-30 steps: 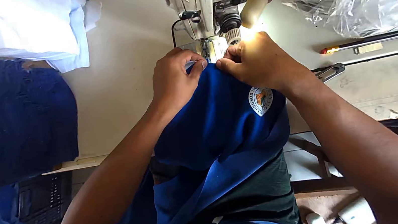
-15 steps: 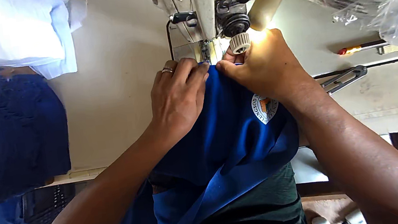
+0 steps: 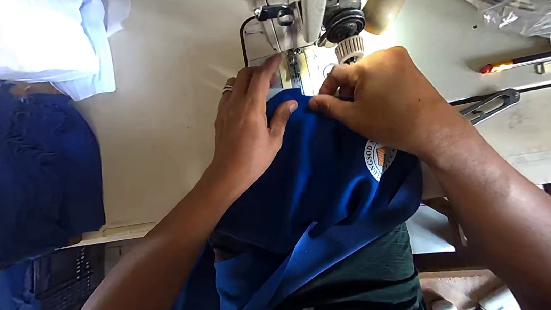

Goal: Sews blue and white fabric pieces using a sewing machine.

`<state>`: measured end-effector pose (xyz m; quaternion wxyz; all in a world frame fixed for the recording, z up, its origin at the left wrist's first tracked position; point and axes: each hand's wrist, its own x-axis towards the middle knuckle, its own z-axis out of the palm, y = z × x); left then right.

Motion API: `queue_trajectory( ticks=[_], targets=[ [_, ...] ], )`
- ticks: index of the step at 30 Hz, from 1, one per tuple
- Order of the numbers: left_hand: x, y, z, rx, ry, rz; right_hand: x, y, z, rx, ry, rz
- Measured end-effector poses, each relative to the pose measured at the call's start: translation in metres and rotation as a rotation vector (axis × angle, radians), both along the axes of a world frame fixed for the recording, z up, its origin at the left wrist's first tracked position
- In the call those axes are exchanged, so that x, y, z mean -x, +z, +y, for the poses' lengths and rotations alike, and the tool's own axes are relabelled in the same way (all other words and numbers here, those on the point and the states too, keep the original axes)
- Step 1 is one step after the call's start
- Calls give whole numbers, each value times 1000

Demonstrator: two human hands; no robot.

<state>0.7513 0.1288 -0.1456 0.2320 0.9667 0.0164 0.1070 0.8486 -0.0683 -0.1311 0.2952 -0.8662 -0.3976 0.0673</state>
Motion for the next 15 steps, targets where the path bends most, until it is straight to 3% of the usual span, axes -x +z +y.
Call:
queue_trajectory(
  ticks=[6, 10, 15],
  targets=[
    [35, 3, -3, 273, -92, -63, 35, 9, -16, -176, 122, -125],
    [55, 18, -1, 313, -154, -197, 47, 20, -23, -255, 118, -136],
    [75, 32, -15, 370, -90, -300, 61, 33, -19, -327, 119, -115]
  ],
)
